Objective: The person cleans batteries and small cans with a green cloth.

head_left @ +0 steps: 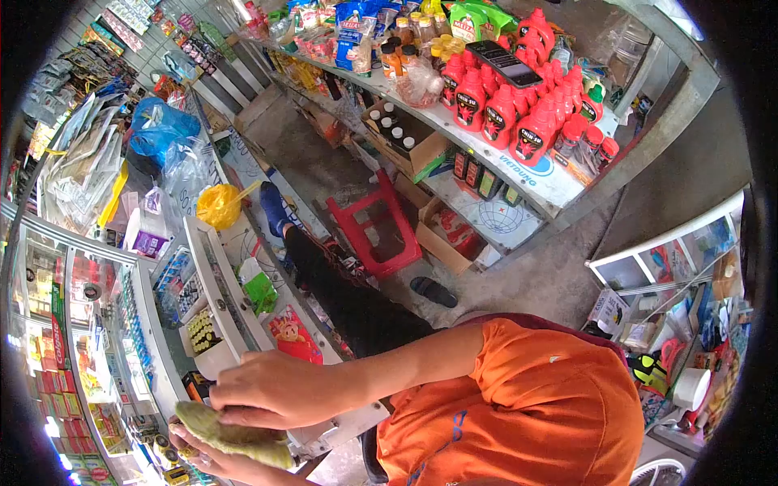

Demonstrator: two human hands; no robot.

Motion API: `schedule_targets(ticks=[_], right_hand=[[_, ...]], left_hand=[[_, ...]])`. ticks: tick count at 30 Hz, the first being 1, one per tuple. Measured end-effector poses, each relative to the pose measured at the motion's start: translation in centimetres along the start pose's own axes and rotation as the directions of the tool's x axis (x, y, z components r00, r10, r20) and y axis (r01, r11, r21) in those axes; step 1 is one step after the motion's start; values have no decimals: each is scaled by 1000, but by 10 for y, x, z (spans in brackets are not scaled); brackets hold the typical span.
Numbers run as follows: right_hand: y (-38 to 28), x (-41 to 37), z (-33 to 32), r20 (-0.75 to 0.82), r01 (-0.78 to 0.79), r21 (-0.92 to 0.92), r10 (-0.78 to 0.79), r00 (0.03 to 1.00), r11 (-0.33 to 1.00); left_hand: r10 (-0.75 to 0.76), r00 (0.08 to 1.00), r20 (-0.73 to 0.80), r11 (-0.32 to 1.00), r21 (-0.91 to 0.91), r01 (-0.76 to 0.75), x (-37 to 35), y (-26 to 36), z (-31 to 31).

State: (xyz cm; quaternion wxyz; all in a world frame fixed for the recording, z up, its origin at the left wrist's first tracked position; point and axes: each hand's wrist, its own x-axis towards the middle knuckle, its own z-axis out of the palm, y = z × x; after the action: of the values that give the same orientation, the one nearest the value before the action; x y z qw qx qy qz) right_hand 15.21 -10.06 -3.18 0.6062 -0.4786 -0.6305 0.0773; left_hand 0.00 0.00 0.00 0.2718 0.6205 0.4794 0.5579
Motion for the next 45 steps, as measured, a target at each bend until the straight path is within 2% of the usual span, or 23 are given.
schedule_targets(ticks=[2, 3, 5, 6, 7, 9, 10, 13, 14, 15, 17, 19, 21, 28, 30, 33, 37, 39, 40, 42, 43, 44, 45], right_hand=[[-2, 4, -2, -177, -37, 169, 67, 982, 985], [-3, 2, -6, -178, -49, 171, 80, 981, 984], [0, 8, -4, -303, -33, 262, 115, 946, 965], [2, 11, -1, -333, -24, 263, 114, 936, 964], [3, 13, 4, -333, -25, 264, 115, 936, 964], [3, 16, 11, -310, -22, 229, 94, 946, 973], [0, 14, 12, -243, -59, 260, 125, 962, 964], [-6, 11, 14, -198, -2, 325, 70, 978, 946], [-8, 12, 12, -107, -65, 356, 110, 988, 932], [-8, 11, 16, -105, -67, 357, 111, 988, 932], [-6, 9, 27, -185, 117, 355, -53, 981, 928], [-4, 12, 30, -130, 74, 380, -26, 991, 922], [4, 12, 41, -200, 81, 303, -20, 980, 949], [11, 18, 43, -269, 129, 227, -65, 961, 965], [12, 20, 38, -300, 152, 111, -112, 947, 982], [14, 19, 36, -248, 155, 35, -142, 958, 987], [17, 21, 44, -277, 144, -33, -147, 950, 989], [11, 24, 40, -419, 135, -188, -204, 885, 973], [5, 25, 32, -417, 134, -184, -201, 887, 974], [-5, 26, 17, -446, -30, -433, -185, 876, 901], [-1, 26, 21, -440, -25, -427, -184, 879, 904], [6, 26, 25, -309, -102, -300, 5, 951, 948], [7, 28, 25, -142, -204, -185, 179, 974, 961]], left_hand=[[38, 992, 120, 998, 39, -43, 13, -11, -8], [23, 995, 100, 988, 153, -38, 5, 1, -4], [44, 988, 145, 999, -37, -39, 8, -18, -3], [67, 987, 145, 998, 13, -69, 16, -37, -10], [66, 987, 145, 998, 14, -69, 15, -44, -14], [-18, 954, 300, 999, -37, 30, 10, -52, -20], [-55, 925, 376, 995, -58, 82, 9, -54, -22], [-49, 921, 386, 996, -55, 77, 10, -60, -19], [-47, 919, 392, 996, -54, 73, 9, -61, -19], [-44, 917, 396, 996, -51, 70, 8, -62, -20], [-38, 913, 406, 997, -45, 61, 8, -62, -22], [-29, 910, 415, 998, -43, 51, 9, -61, -22], [-21, 905, 425, 998, -39, 41, 10, -61, -23], [5, 890, 455, 1000, -27, 8, 13, -58, -24], [11, 886, 463, 1000, -24, 0, 15, -56, -22], [15, 880, 475, 1000, -16, -8, 14, -53, -23], [23, 872, 489, 1000, -11, -21, 13, -49, -25], [26, 868, 496, 1000, -5, -27, 13, -46, -24], [26, 866, 499, 1000, -1, -29, 12, -43, -24], [25, 865, 501, 999, 6, -32, 9, -42, -26], [24, 866, 499, 999, 11, -34, 9, -43, -29], [24, 868, 496, 999, 16, -37, 8, -44, -31], [23, 869, 494, 999, 21, -39, 5, -38, -36]])
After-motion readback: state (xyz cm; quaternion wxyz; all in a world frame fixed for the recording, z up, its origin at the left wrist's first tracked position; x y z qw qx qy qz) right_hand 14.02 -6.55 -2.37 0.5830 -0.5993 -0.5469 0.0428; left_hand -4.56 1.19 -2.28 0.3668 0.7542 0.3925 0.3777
